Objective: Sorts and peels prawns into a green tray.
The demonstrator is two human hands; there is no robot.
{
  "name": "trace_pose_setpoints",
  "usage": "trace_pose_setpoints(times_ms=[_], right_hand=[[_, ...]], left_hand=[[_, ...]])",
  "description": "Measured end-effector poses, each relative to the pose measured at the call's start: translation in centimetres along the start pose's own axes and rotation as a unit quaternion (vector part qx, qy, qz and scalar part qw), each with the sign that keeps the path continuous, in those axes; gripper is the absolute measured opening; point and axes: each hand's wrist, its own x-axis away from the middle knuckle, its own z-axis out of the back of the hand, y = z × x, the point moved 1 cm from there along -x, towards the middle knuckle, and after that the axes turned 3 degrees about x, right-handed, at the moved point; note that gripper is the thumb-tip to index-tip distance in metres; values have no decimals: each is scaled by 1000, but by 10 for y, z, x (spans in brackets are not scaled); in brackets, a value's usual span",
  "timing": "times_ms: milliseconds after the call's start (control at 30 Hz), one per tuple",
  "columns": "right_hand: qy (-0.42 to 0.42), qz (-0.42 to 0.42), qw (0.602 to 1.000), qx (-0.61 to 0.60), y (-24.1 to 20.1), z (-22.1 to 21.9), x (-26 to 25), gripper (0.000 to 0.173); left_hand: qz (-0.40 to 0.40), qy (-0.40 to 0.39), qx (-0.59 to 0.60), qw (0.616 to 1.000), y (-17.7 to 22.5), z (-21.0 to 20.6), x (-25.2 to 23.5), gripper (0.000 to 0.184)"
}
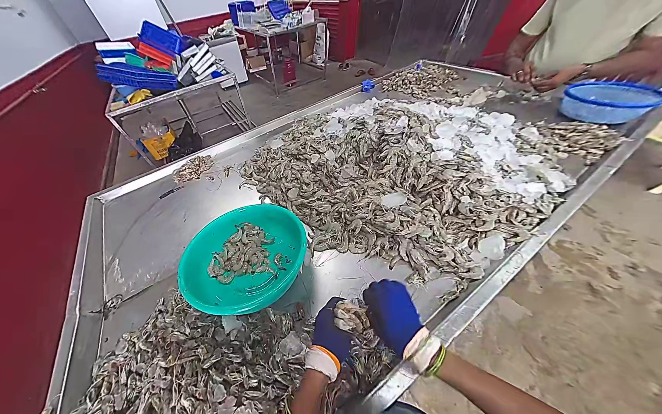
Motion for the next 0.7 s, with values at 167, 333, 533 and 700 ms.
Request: trace_pose_setpoints(times_ms=[167, 333, 533, 700], right_hand=[[-29, -205, 976, -71, 97, -26, -28, 52], [-183, -93, 974, -93, 40, -25, -39, 40], [-53, -17, 998, -3, -17, -10, -182, 34], [-88, -46, 993, 62, -38, -42, -126, 28]], left_hand=[[-20, -9, 109, 994, -23, 22, 5, 54], [-4, 23, 170, 985, -31, 30, 4, 47], [-19, 41, 146, 988, -30, 36, 7, 44], [-25, 81, 146, 986, -43, 38, 3, 43]])
